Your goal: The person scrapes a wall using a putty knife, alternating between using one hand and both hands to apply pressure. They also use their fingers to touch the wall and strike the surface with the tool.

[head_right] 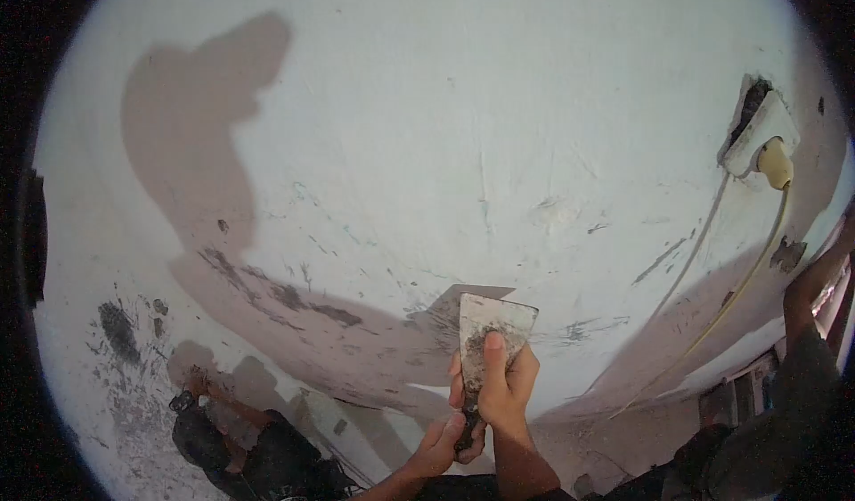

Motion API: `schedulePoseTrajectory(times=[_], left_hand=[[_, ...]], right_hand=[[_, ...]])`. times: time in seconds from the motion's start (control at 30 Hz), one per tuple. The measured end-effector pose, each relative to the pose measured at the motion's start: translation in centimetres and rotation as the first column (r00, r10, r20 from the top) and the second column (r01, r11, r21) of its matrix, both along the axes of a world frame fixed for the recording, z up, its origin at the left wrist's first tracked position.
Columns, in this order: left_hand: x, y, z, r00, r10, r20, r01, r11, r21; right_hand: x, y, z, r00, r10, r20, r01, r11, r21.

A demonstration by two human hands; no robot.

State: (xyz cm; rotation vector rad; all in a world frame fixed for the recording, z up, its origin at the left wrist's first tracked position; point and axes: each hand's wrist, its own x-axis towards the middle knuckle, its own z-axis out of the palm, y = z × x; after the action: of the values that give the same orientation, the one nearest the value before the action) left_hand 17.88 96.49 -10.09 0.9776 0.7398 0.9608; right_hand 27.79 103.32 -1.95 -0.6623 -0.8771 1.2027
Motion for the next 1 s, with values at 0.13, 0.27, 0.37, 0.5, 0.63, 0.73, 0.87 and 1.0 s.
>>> schedulePoseTrajectory(times=[0.13, 0.27, 0.37, 0.5, 0.63, 0.73, 0.87, 1.0], left_hand=[[0.6, 0.9, 0.3, 0.998, -0.022, 0.061, 0.02, 0.999, 0.033], [1.0, 0.7, 1.0, 0.998, -0.017, 0.066, 0.019, 1.0, -0.023], [1.1, 1.0, 1.2, 0.999, -0.024, 0.037, 0.024, 1.0, 0.002], [1.3, 1.7, 0.0, 0.998, -0.013, 0.066, 0.01, 0.999, 0.043], [1.2, 2.8, 0.9, 0.998, 0.065, -0.01, -0.064, 0.995, 0.081], [0.9, 2.7, 2.9, 0.975, 0.154, -0.158, -0.077, 0.908, 0.412], [1.6, 1.5, 0.9, 1.0, -0.016, 0.012, 0.013, 0.979, 0.203], [2.8, 0.9, -0.5, 0.991, -0.032, 0.129, 0.032, 0.999, 0.001]], right_hand=[[0.3, 1.3, -0.2, 0.998, -0.028, 0.057, 0.026, 0.999, 0.042], [0.5, 0.9, 0.6, 0.994, -0.053, 0.094, 0.051, 0.998, 0.023], [0.6, 1.4, 0.3, 0.995, -0.058, 0.084, 0.053, 0.997, 0.061], [0.7, 2.4, -0.9, 0.99, -0.092, 0.11, 0.078, 0.989, 0.126], [0.4, 3.7, -0.8, 0.997, -0.063, 0.039, 0.053, 0.974, 0.22], [0.7, 2.4, 1.4, 0.997, -0.066, 0.037, 0.05, 0.939, 0.341], [1.4, 1.1, 1.9, 0.992, 0.095, 0.084, -0.108, 0.982, 0.156], [1.7, 1.0, 0.5, 0.98, 0.127, 0.153, -0.134, 0.99, 0.033]])
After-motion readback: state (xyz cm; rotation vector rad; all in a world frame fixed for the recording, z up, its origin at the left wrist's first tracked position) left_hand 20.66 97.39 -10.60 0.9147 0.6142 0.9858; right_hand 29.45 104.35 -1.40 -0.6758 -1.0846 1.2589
